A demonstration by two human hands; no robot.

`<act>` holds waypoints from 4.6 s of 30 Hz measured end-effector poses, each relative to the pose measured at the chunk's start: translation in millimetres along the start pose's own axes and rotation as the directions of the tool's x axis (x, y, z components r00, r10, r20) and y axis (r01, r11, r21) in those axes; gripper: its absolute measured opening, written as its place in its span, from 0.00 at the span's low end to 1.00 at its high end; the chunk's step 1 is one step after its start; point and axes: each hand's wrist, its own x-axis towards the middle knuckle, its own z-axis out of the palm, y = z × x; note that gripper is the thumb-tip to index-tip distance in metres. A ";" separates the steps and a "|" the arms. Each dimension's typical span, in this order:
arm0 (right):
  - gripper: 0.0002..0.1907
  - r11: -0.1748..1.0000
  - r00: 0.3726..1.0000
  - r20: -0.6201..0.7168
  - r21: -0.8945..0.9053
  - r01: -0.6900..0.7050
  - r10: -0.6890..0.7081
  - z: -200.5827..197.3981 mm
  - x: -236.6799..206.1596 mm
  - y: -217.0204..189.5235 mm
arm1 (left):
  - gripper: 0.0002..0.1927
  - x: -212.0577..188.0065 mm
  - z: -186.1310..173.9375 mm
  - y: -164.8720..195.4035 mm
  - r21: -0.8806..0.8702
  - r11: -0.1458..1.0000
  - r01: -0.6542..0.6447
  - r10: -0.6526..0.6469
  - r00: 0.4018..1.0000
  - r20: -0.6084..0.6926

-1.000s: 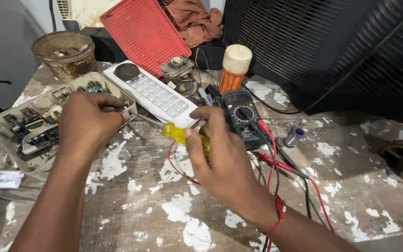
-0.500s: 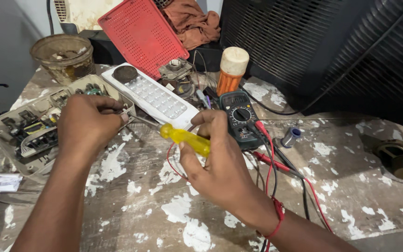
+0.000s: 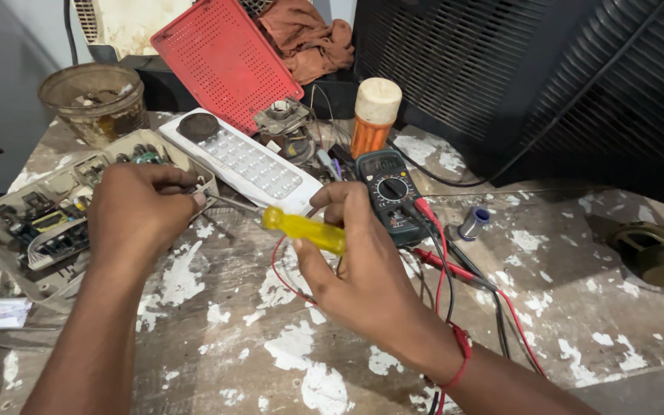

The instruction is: The person repairs an electronic device at a cluttered workbench. They unscrew the plastic casing with a yellow-handled screwdriver, open the housing to expose the internal circuit board, work on the board and connectors by hand, and finally adjust a multimeter on the bench.

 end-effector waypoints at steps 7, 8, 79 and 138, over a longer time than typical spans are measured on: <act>0.25 0.977 0.971 0.122 -0.093 -0.194 0.205 -0.1 0.7 -5.6 | 0.17 0.1 -2.4 0.2 0.019 1.000 0.015 -0.015 0.999 0.031; 0.24 0.950 0.936 0.177 -0.119 -0.287 0.305 -1.4 1.0 -7.7 | 0.18 -0.4 -3.4 -0.4 0.020 1.000 0.012 -0.013 0.999 0.037; 0.21 0.973 0.983 0.072 -0.143 0.179 -0.171 -4.9 -19.0 -16.0 | 0.16 -21.0 -14.9 5.8 0.008 1.000 0.024 -0.024 0.998 0.056; 0.21 0.989 0.990 0.036 -0.057 0.136 -0.134 1.7 -19.4 -18.1 | 0.16 -20.6 -20.9 2.7 0.083 0.996 0.041 -0.046 0.997 0.060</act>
